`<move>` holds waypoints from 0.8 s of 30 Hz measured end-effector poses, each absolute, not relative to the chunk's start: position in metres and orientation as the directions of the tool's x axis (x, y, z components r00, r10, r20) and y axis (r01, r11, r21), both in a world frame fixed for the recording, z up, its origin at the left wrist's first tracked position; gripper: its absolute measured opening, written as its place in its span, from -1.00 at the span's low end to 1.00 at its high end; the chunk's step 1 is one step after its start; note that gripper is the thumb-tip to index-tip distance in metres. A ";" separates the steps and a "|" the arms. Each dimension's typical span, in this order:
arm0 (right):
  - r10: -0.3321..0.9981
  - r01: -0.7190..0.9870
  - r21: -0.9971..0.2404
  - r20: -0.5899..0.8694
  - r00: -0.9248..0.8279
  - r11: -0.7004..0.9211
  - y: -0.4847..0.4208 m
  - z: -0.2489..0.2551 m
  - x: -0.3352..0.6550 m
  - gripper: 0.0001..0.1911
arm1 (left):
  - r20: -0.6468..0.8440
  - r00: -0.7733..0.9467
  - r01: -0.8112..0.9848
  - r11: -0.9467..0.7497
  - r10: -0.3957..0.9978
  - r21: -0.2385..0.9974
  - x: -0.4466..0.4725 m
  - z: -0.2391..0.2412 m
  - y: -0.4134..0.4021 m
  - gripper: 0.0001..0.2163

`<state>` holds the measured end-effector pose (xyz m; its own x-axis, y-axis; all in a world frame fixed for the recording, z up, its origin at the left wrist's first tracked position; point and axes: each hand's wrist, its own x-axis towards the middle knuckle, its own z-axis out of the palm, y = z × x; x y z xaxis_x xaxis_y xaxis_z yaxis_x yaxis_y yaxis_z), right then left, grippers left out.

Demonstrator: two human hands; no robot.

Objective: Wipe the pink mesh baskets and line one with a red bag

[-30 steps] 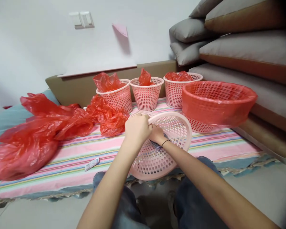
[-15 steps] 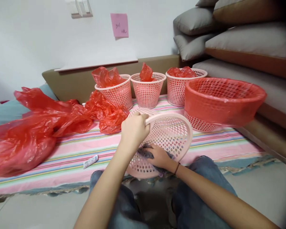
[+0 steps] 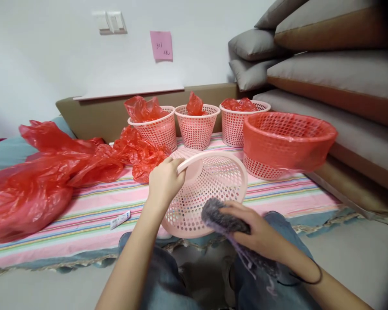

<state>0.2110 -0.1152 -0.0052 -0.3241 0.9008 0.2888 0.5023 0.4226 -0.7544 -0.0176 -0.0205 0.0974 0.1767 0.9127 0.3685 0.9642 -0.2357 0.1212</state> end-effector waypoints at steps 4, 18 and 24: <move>0.809 0.566 -0.710 0.575 0.121 0.419 -0.111 0.020 0.240 -0.61 | 0.374 0.145 0.966 -0.213 0.916 0.147 -0.022 0.063 -0.047 -0.60; 0.534 0.786 -0.331 0.846 0.001 0.523 -0.081 0.038 0.118 -0.56 | 0.602 0.266 0.824 -0.501 0.753 0.263 -0.035 0.017 -0.063 -0.74; 0.534 0.658 -0.671 0.714 0.453 0.340 -0.037 -0.003 0.169 -0.63 | 0.630 0.288 0.697 -0.609 0.721 0.379 -0.045 0.010 -0.068 -0.60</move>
<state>0.1693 -0.0366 -0.0032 0.4526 0.5337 0.7144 0.6583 0.3405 -0.6714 -0.0454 -0.0681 0.0097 0.2879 0.7213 0.6300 0.6968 -0.6090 0.3789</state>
